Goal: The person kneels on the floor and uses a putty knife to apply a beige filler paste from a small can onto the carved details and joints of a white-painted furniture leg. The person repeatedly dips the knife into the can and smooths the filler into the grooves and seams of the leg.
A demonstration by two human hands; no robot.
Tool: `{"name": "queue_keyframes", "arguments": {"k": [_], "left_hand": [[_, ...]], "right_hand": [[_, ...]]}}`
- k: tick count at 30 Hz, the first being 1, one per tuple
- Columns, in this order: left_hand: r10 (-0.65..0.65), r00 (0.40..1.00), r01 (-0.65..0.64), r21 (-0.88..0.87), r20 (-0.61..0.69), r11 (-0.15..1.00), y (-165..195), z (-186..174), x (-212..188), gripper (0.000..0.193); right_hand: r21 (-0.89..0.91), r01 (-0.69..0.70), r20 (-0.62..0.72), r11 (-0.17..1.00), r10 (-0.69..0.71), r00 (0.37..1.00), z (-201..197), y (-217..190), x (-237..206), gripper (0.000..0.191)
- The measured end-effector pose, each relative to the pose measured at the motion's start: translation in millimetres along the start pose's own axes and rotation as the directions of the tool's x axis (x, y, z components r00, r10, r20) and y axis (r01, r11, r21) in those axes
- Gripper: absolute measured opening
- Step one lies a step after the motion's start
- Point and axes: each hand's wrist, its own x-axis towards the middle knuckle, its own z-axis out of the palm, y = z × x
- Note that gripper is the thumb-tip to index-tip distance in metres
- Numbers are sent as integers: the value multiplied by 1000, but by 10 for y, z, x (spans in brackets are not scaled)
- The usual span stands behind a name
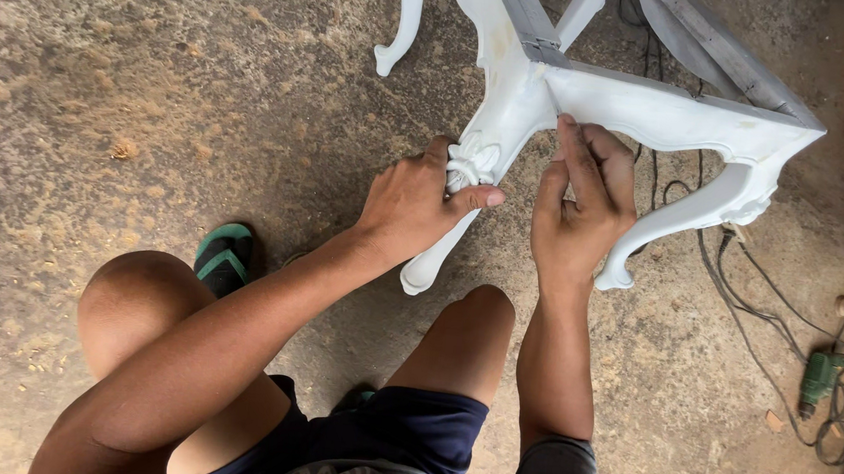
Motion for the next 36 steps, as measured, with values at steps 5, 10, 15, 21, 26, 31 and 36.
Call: {"name": "queue_keyframes", "arguments": {"k": [5,10,15,21,26,31,36], "left_hand": [[2,1000,-2,-6,4,1000,13,-18,-18,87],[10,1000,-10,5,-4,1000,23,-12,-17,88],[-3,998,3,13,58,1000,0,7,4,94],[41,998,-42,11,40,999,-21,34,5,97],[20,999,-20,2,46,1000,-34,50,-13,100],[15,999,-16,21,38,1000,-36,68,-9,108],[25,999,-25,-1,31,1000,-41,70,-19,107]], "right_hand": [[-9,16,-10,1000,-16,1000,86,33,-27,43],[-7,-5,-17,1000,5,1000,145,80,-32,41],[-238,38,2,970,-39,999,14,99,-30,47],[-205,70,43,976,-63,997,-14,91,28,52],[-176,35,83,984,-21,996,-15,92,56,53],[-189,96,89,977,-80,993,-31,96,61,54],[-183,83,100,980,-66,993,-58,82,59,53]]}}
